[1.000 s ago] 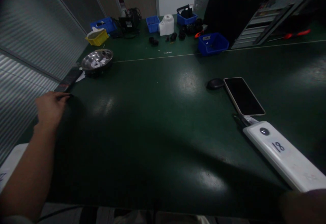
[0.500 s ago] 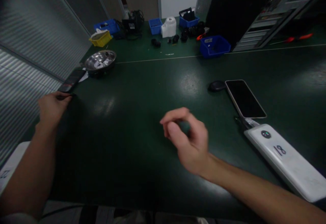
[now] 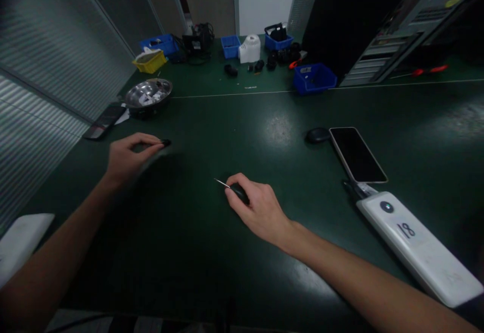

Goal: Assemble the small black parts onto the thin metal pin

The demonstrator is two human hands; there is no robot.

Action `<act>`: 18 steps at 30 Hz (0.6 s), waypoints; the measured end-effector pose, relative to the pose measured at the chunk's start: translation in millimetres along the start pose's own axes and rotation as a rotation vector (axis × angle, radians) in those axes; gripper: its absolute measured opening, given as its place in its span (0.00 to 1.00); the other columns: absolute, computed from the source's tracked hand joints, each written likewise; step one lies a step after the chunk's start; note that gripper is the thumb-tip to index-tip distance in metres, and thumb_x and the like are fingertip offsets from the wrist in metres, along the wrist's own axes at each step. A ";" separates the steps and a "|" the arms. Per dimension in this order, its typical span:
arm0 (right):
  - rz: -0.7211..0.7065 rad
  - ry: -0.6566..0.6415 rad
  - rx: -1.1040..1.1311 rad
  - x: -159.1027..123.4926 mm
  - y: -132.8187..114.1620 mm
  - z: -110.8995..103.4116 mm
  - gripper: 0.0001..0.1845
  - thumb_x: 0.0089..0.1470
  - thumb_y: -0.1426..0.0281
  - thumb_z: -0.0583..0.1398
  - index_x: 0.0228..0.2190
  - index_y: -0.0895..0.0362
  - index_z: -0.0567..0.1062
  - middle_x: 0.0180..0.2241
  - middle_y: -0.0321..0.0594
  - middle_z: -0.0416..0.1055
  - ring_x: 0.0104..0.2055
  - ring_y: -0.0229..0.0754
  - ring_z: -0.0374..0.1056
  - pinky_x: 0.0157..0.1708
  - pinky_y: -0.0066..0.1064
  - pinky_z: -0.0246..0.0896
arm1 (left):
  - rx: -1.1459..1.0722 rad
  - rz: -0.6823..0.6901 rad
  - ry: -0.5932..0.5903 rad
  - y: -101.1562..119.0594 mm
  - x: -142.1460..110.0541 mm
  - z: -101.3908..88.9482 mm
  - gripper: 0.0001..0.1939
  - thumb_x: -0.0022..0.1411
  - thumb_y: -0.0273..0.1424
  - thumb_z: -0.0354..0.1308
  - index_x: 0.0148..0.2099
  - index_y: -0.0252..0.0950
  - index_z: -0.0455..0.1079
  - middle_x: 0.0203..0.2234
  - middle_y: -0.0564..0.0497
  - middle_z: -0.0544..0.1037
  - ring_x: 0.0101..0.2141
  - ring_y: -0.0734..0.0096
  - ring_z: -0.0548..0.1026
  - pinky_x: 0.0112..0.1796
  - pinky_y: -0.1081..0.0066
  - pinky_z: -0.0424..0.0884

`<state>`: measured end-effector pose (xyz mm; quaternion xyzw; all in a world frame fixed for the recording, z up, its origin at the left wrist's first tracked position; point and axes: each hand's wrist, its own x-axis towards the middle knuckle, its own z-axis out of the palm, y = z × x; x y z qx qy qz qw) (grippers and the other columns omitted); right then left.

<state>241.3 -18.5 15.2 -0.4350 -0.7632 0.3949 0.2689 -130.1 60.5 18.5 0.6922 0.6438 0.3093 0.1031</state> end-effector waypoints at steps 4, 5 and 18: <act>-0.017 0.066 -0.056 -2.0 4.1 2.0 0.09 0.67 0.63 0.57 0.43 0.54 0.72 0.30 0.31 0.70 0.26 0.33 0.64 0.25 0.26 0.55 | -0.331 0.397 -0.385 77.7 -33.5 41.1 0.07 0.65 0.32 0.64 0.43 0.35 0.78 0.43 0.46 0.80 0.43 0.67 0.77 0.44 0.68 0.74; -0.042 0.096 -0.089 -2.9 4.5 2.4 0.08 0.66 0.64 0.57 0.42 0.54 0.73 0.30 0.32 0.70 0.26 0.33 0.64 0.26 0.26 0.56 | -0.388 0.442 -0.444 88.5 -42.1 48.1 0.06 0.66 0.31 0.63 0.43 0.34 0.77 0.42 0.46 0.80 0.43 0.68 0.77 0.44 0.69 0.74; -0.085 0.065 -0.413 -3.4 5.9 10.2 0.08 0.65 0.66 0.56 0.38 0.54 0.74 0.33 0.35 0.71 0.29 0.35 0.66 0.28 0.27 0.55 | -0.425 0.409 -0.568 95.4 -60.7 59.9 0.13 0.69 0.29 0.59 0.55 0.36 0.73 0.44 0.45 0.77 0.40 0.71 0.75 0.40 0.72 0.72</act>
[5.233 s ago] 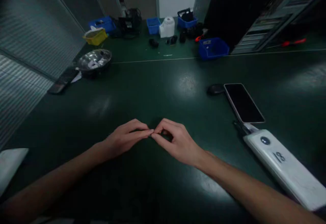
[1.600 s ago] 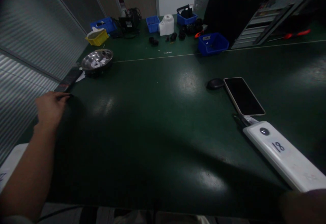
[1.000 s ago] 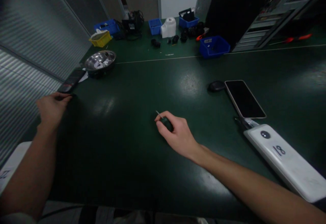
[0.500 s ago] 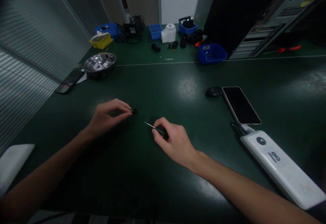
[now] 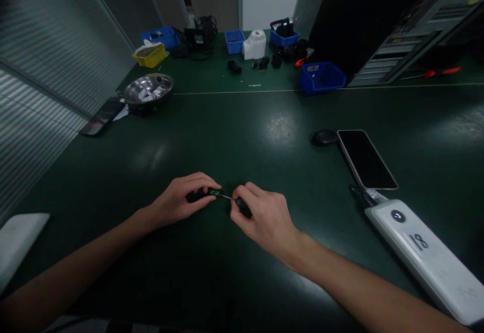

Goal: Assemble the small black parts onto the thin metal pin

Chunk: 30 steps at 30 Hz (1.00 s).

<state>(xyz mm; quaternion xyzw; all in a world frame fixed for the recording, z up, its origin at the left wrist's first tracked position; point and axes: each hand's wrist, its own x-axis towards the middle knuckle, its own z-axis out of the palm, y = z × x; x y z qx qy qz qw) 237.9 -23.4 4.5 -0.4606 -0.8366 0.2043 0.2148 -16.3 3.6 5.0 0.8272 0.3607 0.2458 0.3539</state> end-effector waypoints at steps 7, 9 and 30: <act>-0.005 -0.023 -0.021 -1.5 1.1 1.1 0.09 0.65 0.66 0.55 0.38 0.55 0.74 0.33 0.35 0.71 0.28 0.34 0.64 0.28 0.27 0.54 | 0.010 0.072 0.005 -3.6 -0.6 1.7 0.13 0.70 0.29 0.59 0.54 0.36 0.76 0.45 0.45 0.78 0.46 0.69 0.76 0.48 0.69 0.74; -0.015 -0.021 -0.008 -1.4 1.3 1.1 0.09 0.66 0.66 0.55 0.38 0.55 0.74 0.33 0.36 0.71 0.28 0.35 0.65 0.28 0.28 0.55 | 0.007 0.096 0.014 -4.5 -0.7 1.3 0.13 0.70 0.29 0.59 0.55 0.37 0.76 0.45 0.45 0.79 0.46 0.69 0.77 0.48 0.68 0.75; -0.119 -0.022 0.139 -1.0 0.6 -0.3 0.06 0.67 0.69 0.55 0.40 0.55 0.72 0.34 0.37 0.70 0.30 0.34 0.65 0.29 0.27 0.57 | 0.074 0.244 0.078 -2.7 -2.5 3.8 0.15 0.69 0.26 0.59 0.57 0.35 0.75 0.45 0.44 0.80 0.44 0.69 0.78 0.45 0.70 0.76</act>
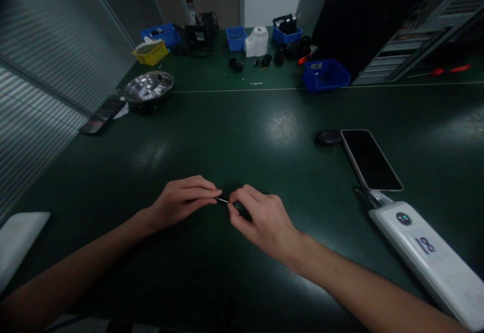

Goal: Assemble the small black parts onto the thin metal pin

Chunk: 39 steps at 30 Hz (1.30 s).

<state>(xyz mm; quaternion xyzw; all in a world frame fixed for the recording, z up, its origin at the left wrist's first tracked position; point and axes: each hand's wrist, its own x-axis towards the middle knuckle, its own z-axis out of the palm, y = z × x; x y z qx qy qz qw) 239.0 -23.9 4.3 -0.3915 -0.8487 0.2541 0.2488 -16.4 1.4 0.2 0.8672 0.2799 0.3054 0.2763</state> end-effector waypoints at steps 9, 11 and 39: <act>0.022 -0.035 -0.118 -2.9 1.0 3.7 0.08 0.67 0.67 0.55 0.39 0.55 0.73 0.33 0.36 0.70 0.28 0.34 0.64 0.27 0.28 0.54 | 0.165 0.040 -0.058 1.1 -1.8 3.6 0.16 0.71 0.25 0.56 0.58 0.34 0.73 0.45 0.43 0.79 0.43 0.67 0.76 0.43 0.66 0.76; 0.030 -0.030 -0.123 -2.4 0.8 3.7 0.08 0.67 0.67 0.55 0.38 0.55 0.74 0.33 0.36 0.70 0.28 0.34 0.64 0.27 0.28 0.54 | 0.169 0.044 -0.056 0.4 -2.6 4.1 0.15 0.71 0.25 0.56 0.58 0.34 0.73 0.46 0.44 0.79 0.43 0.67 0.76 0.43 0.66 0.76; 0.022 -0.020 -0.083 -2.1 -0.5 0.5 0.08 0.67 0.68 0.55 0.39 0.55 0.74 0.33 0.36 0.70 0.29 0.34 0.65 0.28 0.27 0.56 | 0.066 0.073 0.062 -1.9 -3.0 4.7 0.13 0.65 0.22 0.63 0.51 0.34 0.77 0.46 0.46 0.82 0.45 0.69 0.79 0.46 0.69 0.78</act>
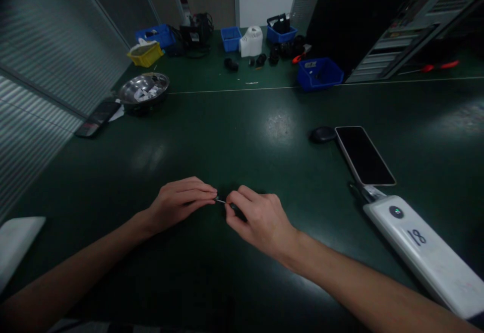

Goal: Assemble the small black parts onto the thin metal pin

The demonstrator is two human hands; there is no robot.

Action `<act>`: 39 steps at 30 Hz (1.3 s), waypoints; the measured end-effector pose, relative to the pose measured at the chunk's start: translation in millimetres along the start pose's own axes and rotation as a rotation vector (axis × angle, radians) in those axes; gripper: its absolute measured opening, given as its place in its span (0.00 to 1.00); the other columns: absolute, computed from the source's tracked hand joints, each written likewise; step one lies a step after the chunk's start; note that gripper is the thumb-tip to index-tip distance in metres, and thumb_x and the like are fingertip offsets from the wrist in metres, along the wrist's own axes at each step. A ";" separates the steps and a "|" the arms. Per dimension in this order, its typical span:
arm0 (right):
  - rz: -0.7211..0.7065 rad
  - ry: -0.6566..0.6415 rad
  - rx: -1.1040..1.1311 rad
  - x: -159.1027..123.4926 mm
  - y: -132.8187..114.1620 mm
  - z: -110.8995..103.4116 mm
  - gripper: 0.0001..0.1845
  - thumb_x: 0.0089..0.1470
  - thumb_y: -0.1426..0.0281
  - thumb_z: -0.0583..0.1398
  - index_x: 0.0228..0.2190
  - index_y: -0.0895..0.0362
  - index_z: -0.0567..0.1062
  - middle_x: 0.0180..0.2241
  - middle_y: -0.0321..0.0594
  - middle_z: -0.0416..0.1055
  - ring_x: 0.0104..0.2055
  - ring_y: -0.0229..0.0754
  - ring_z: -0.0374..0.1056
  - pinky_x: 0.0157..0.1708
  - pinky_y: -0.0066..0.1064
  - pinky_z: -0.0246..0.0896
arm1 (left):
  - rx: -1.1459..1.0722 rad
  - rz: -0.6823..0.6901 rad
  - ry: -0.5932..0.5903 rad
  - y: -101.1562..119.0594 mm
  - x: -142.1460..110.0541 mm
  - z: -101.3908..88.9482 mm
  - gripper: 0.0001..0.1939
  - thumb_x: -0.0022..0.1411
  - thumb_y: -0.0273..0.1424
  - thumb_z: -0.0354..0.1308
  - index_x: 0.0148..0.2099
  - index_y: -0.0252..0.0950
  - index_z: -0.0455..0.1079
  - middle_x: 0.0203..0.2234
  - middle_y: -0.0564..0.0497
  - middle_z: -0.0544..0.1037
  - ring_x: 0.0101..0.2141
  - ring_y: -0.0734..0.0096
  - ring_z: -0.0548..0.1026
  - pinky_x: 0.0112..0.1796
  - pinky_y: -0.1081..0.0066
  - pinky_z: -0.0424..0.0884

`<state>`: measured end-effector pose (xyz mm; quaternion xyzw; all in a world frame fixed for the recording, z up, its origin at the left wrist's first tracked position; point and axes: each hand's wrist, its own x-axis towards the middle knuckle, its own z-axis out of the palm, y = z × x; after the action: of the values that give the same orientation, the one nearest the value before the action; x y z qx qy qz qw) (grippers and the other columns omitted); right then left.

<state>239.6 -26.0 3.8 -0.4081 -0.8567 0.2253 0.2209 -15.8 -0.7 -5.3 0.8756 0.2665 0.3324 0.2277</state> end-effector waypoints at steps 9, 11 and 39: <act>0.068 0.050 0.019 0.6 -1.4 -1.4 0.07 0.65 0.69 0.56 0.37 0.55 0.74 0.33 0.35 0.70 0.29 0.34 0.65 0.29 0.27 0.57 | 0.038 -0.075 0.001 2.1 3.4 -3.7 0.13 0.67 0.23 0.61 0.53 0.34 0.75 0.45 0.45 0.81 0.45 0.68 0.78 0.46 0.67 0.77; 0.068 0.047 0.010 0.6 -1.0 -0.7 0.07 0.64 0.69 0.56 0.37 0.55 0.74 0.32 0.35 0.70 0.29 0.34 0.65 0.29 0.27 0.56 | 0.044 -0.085 -0.006 1.4 3.4 -3.7 0.13 0.67 0.23 0.61 0.54 0.35 0.75 0.45 0.45 0.81 0.45 0.68 0.78 0.46 0.67 0.77; 0.065 0.051 -0.039 -1.9 2.1 0.9 0.09 0.68 0.66 0.54 0.40 0.55 0.73 0.35 0.34 0.70 0.29 0.33 0.64 0.27 0.27 0.53 | 0.323 -0.018 -0.225 1.5 3.1 -9.2 0.23 0.70 0.23 0.54 0.65 0.41 0.67 0.46 0.45 0.74 0.46 0.64 0.72 0.47 0.62 0.74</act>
<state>241.4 -26.5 1.5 -0.4457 -0.8413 0.2050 0.2272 -19.8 2.0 3.3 0.9299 0.2972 0.1833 0.1157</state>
